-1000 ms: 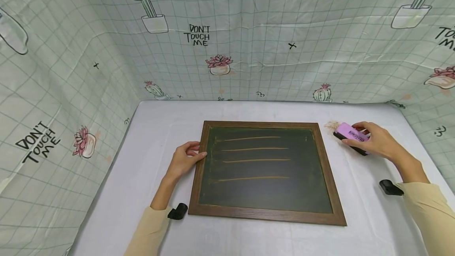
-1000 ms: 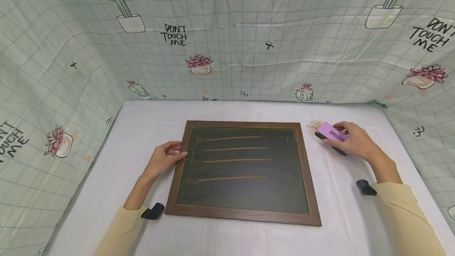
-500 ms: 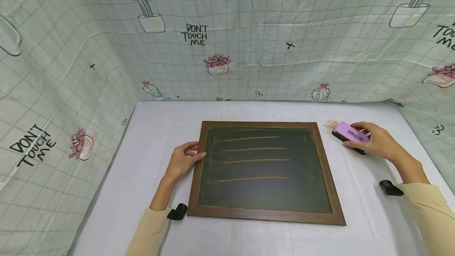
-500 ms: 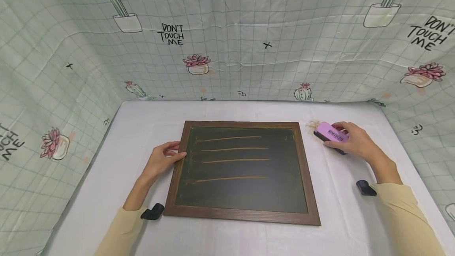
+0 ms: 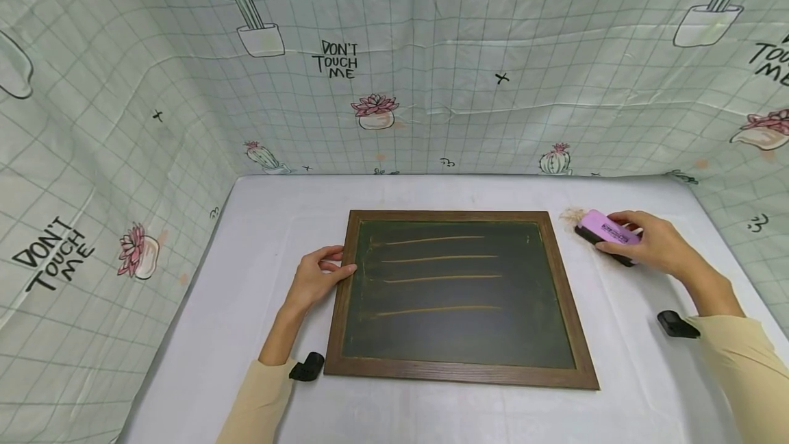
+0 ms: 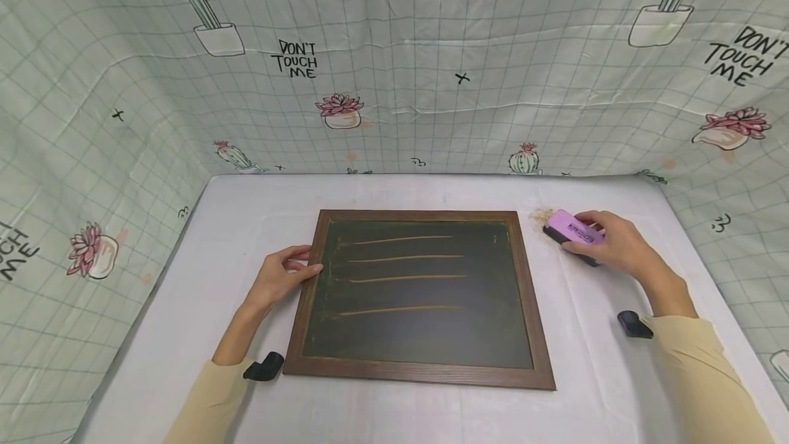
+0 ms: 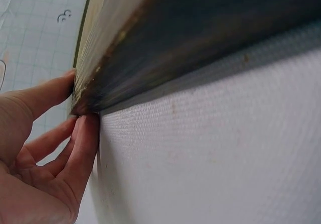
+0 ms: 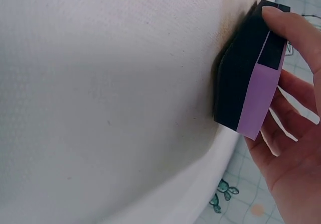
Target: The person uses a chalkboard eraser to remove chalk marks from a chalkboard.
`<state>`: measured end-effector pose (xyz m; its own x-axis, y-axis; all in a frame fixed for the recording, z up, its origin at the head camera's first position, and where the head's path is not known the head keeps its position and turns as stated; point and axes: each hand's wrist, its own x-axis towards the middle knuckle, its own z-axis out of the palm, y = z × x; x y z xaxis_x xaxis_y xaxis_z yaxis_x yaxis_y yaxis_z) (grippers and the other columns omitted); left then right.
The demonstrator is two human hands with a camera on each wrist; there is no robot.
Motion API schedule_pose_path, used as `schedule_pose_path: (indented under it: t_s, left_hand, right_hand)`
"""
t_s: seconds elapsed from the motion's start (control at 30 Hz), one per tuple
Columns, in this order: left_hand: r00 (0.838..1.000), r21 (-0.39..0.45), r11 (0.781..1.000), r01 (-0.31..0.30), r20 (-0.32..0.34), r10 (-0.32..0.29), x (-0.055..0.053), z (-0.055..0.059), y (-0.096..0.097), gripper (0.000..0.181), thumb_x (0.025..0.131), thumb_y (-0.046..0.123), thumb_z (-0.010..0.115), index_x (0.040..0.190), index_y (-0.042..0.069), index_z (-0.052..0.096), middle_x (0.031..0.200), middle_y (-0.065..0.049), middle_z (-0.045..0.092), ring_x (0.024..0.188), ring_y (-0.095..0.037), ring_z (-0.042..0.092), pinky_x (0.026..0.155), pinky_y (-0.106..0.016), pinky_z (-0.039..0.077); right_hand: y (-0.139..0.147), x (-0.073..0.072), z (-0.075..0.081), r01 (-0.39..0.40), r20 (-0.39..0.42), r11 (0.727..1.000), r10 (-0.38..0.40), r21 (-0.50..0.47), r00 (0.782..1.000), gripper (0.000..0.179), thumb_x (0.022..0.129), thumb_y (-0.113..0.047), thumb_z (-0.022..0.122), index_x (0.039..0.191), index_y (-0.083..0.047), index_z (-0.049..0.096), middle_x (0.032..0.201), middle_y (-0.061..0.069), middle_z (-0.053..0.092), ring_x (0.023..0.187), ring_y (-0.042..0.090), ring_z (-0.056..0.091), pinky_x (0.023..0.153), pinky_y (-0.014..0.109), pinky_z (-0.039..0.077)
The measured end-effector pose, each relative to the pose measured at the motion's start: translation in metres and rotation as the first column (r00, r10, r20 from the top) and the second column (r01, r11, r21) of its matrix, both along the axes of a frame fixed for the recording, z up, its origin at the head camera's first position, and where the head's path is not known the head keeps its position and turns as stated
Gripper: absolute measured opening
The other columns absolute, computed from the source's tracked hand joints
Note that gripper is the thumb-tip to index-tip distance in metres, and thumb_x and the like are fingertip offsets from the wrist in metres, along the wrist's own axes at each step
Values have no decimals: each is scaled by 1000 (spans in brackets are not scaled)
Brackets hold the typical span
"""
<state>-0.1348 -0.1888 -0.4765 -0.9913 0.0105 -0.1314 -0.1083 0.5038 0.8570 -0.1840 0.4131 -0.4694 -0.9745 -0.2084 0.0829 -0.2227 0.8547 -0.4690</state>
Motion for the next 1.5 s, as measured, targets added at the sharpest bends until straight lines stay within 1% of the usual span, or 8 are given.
schedule_pose_path:
  t_s: [0.27, 0.5, 0.63, 0.83, 0.97, 1.13, 1.27, 1.5]
  left_hand:
    - [1000, -2, 1000, -4, 7, 4, -3, -1, -2, 54, 93, 14, 78, 138, -7, 59, 125, -25, 65, 101, -33, 66, 82, -33, 48]
    - [1000, 6, 1000, 4, 1, -4, -3, -2, -1, 53, 93, 14, 78, 138, -7, 59, 125, -25, 65, 100, -34, 65, 81, -33, 48]
    - [1000, 10, 1000, 4, 5, -4, -3, -2, -1, 54, 93, 14, 78, 138, -7, 59, 126, -25, 65, 100, -33, 65, 81, -32, 47]
    - [1000, 14, 1000, -2, 5, 2, -5, -3, -1, 54, 93, 14, 78, 139, -7, 59, 126, -25, 65, 100, -33, 65, 80, -32, 47]
    - [1000, 13, 1000, -4, 4, 4, -4, -3, -2, 54, 93, 13, 78, 139, -7, 59, 126, -25, 65, 100, -33, 65, 81, -32, 47]
    - [1000, 13, 1000, -1, 4, 1, -3, -2, -2, 54, 93, 14, 77, 138, -7, 59, 126, -25, 65, 100, -33, 65, 80, -32, 47]
    - [1000, 15, 1000, -4, 7, 4, -2, -1, -1, 53, 93, 13, 77, 139, -7, 59, 126, -25, 64, 100, -33, 65, 80, -31, 48]
    - [1000, 12, 1000, -5, 11, 4, -3, -1, 0, 53, 93, 13, 77, 139, -7, 58, 126, -25, 64, 101, -33, 64, 80, -32, 47]
  right_hand:
    - [-1, 1, 9, -13, 18, 1000, 13, -6, 1000, 65, 82, -28, 88, 133, 3, 62, 113, 28, 67, 98, 39, 61, 65, 30, 44]
    - [-6, -1, 18, -45, 6, 999, 45, -23, 999, 61, 80, -25, 89, 130, 0, 66, 114, 23, 69, 88, 17, 60, 66, 22, 45]
    - [-12, -2, 23, -69, -3, 997, 69, -32, 998, 60, 80, -24, 89, 129, 0, 66, 114, 23, 69, 88, 22, 62, 66, 21, 45]
    - [-23, -4, 32, -118, -27, 993, 117, -26, 993, 60, 79, -23, 90, 128, 2, 66, 112, 21, 69, 85, 16, 60, 66, 21, 46]
    - [-31, -7, 36, -156, -40, 988, 155, -10, 987, 59, 79, -23, 90, 127, 2, 67, 111, 19, 69, 85, 19, 60, 66, 24, 46]
    - [-40, -11, 38, -179, -50, 984, 179, 10, 983, 59, 77, -21, 91, 126, 1, 68, 109, 14, 69, 86, 20, 58, 67, 26, 45]
    - [-47, -14, 39, -216, -64, 976, 216, 11, 974, 58, 77, -18, 92, 126, 1, 68, 110, 14, 69, 87, 21, 58, 69, 26, 46]
    - [-61, -20, 41, -281, -92, 959, 284, 36, 955, 58, 77, -17, 92, 126, 1, 68, 111, 12, 69, 90, 21, 59, 74, 26, 48]
